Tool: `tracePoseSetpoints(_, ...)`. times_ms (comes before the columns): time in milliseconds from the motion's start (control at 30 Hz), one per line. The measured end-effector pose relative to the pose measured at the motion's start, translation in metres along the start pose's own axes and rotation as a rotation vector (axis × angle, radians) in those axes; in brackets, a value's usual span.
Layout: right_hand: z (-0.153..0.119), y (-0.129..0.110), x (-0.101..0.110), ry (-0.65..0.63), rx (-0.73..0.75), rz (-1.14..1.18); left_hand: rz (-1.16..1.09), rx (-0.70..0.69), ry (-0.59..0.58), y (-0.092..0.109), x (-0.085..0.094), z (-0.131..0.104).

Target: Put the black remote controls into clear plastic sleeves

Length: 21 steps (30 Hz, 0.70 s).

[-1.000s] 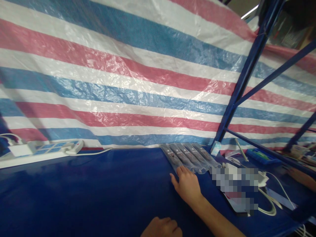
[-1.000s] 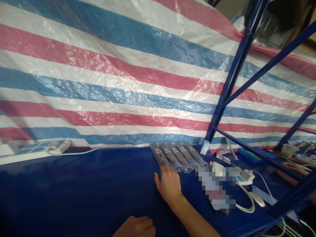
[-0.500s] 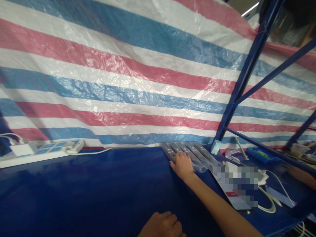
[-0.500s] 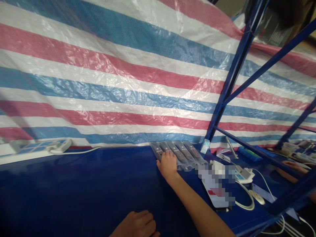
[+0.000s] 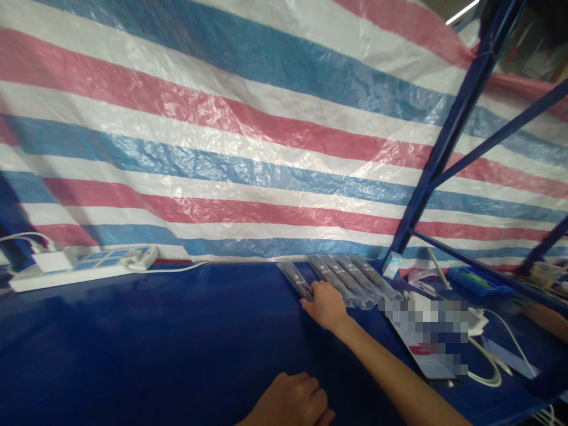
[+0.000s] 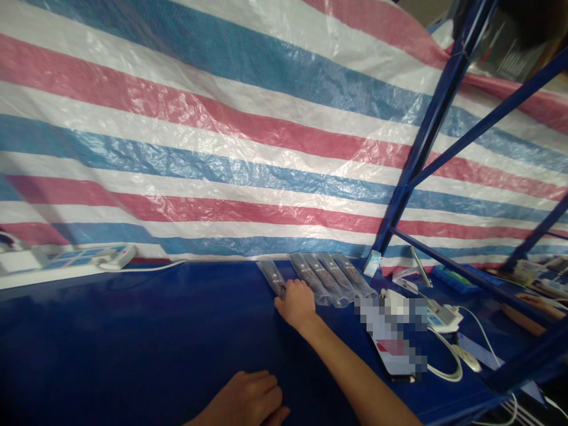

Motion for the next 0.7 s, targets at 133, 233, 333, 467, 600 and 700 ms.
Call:
tracePoseSetpoints(133,-0.014,-0.004,0.005,-0.017,0.025,0.074,-0.037,0.141,-0.023,-0.006,0.020,0.010)
tracePoseSetpoints(233,-0.027,-0.006,0.007,-0.021,0.055,0.163,-0.028,0.338,-0.022,-0.025,0.040,0.020)
tracePoseSetpoints(333,-0.040,-0.006,0.009,-0.037,0.096,0.232,0.067,0.577,0.004,-0.063,0.057,0.028)
tracePoseSetpoints(467,-0.051,-0.004,0.010,-0.037,0.112,0.330,0.208,0.887,0.033,-0.126,0.066,0.029)
tracePoseSetpoints(600,-0.051,0.004,0.009,0.017,0.124,0.486,0.047,1.045,-0.106,-0.169,0.054,0.027)
tracePoseSetpoints(700,-0.047,0.014,0.007,0.117,0.115,0.566,-0.010,1.085,-0.148,-0.183,0.045,0.028)
Point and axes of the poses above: each hand's wrist, its own z-axis towards the middle knuckle, its own x-axis out of the back of the hand, y = z × x, the point moved 2 cm from there along z, towards the middle knuckle, and after that the axes turned 14 degrees about y, right-handed, at the moved point
